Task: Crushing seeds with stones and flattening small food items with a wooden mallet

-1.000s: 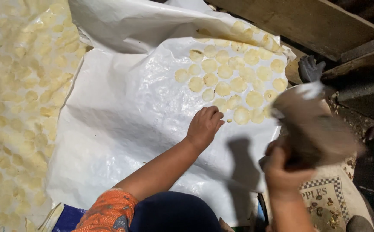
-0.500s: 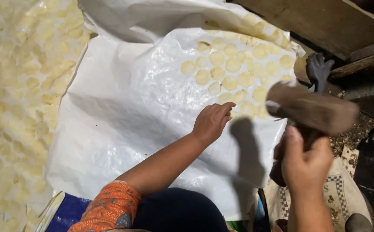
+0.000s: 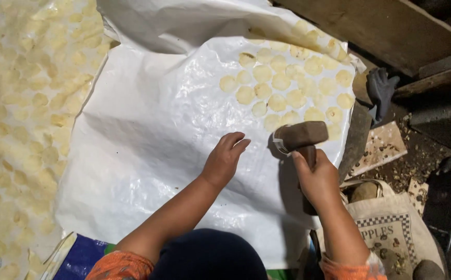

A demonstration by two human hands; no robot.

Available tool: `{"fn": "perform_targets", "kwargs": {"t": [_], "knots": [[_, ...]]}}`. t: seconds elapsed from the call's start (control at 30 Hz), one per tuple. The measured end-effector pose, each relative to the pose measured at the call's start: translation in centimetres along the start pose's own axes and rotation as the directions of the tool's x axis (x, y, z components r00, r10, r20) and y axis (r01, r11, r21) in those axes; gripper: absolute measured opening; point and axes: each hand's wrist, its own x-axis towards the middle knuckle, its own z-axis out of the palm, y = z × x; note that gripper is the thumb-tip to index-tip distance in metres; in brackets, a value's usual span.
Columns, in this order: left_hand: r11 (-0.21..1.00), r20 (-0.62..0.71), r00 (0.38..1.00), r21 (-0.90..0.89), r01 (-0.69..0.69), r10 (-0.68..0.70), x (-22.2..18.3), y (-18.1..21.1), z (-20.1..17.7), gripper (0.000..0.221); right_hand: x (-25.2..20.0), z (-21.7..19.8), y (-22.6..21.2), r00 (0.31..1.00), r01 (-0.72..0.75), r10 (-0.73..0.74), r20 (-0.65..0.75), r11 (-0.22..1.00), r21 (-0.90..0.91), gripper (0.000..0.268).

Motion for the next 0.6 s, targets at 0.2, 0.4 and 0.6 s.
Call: {"fn": "perform_targets", "kwargs": {"t": [0.2, 0.4, 0.6], "knots": [[0.967, -0.074, 0.987, 0.225, -0.12, 0.14, 0.4, -0.8, 0.0, 0.032, -1.3, 3.0, 1.7, 0.941, 0.16, -0.156, -0.302, 0.987, -0.012, 0.042], [0.988, -0.022, 0.99, -0.064, 0.14, -0.141, 8.2, -3.6, 1.6, 0.028, 0.9, 2.5, 0.4, 0.999, 0.037, -0.034, 0.027, 0.995, -0.094, 0.049], [0.988, -0.117, 0.987, 0.089, 0.124, -0.113, 2.7, -1.2, -1.8, 0.042, -0.7, 0.6, -1.3, 0.988, 0.055, -0.069, -0.137, 0.993, -0.105, 0.047]]}}
